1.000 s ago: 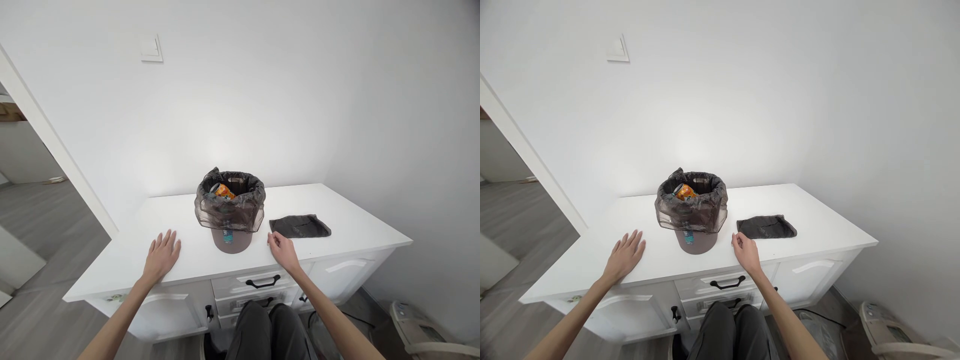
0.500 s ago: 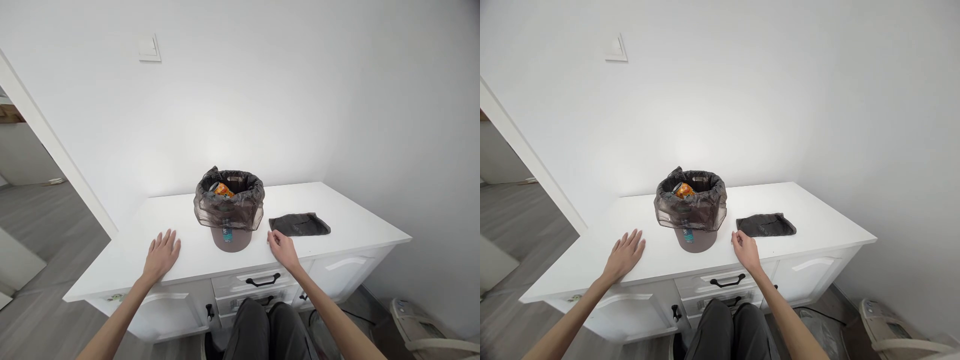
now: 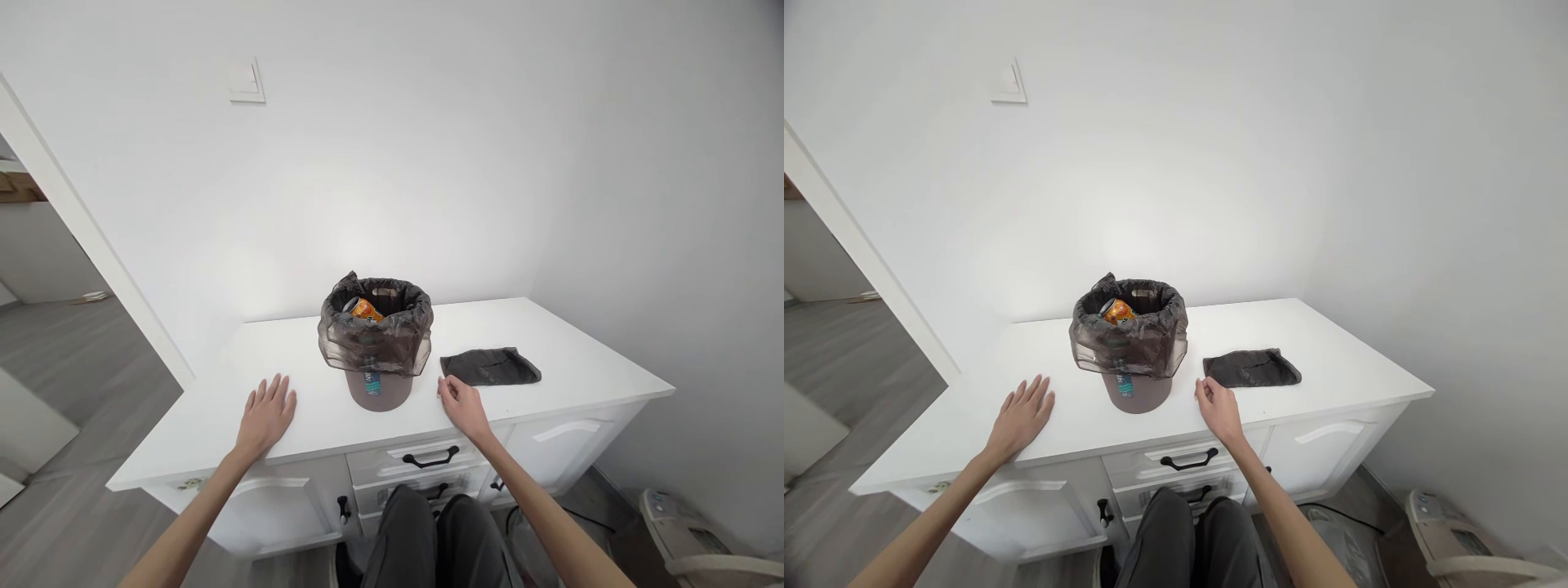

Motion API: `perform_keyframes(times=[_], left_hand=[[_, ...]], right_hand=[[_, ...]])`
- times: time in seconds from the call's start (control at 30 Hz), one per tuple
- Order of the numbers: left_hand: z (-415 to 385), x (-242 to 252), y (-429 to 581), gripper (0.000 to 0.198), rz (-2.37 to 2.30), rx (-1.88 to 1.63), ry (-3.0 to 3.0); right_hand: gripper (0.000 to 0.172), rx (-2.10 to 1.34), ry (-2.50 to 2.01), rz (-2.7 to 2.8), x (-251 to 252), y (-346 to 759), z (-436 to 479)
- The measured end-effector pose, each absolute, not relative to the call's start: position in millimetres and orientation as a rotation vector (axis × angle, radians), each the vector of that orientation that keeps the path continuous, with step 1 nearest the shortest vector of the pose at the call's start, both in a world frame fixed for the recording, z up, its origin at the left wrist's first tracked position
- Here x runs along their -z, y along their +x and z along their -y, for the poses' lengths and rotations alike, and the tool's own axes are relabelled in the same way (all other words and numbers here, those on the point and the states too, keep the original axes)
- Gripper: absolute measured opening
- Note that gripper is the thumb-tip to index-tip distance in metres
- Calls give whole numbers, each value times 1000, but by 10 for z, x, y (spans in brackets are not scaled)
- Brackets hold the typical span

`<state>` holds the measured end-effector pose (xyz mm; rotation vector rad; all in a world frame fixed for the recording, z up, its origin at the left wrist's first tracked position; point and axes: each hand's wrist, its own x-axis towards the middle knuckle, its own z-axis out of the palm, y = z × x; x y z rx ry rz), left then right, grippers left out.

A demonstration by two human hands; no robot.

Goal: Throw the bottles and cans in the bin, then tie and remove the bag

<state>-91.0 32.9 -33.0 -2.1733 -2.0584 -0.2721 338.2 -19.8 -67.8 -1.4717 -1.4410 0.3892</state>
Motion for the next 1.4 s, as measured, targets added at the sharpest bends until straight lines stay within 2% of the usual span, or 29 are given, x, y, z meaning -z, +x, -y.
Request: perform_keyframes(times=[0.8,1.4], left_hand=[[-399,437,-936,66,2046,248,-2142],[-372,407,-913,66,2040,244,-2141]], right_hand=[[55,-523,-1457,1417,736,3430,192],[54,-490,-1485,1423,765,3434,183]])
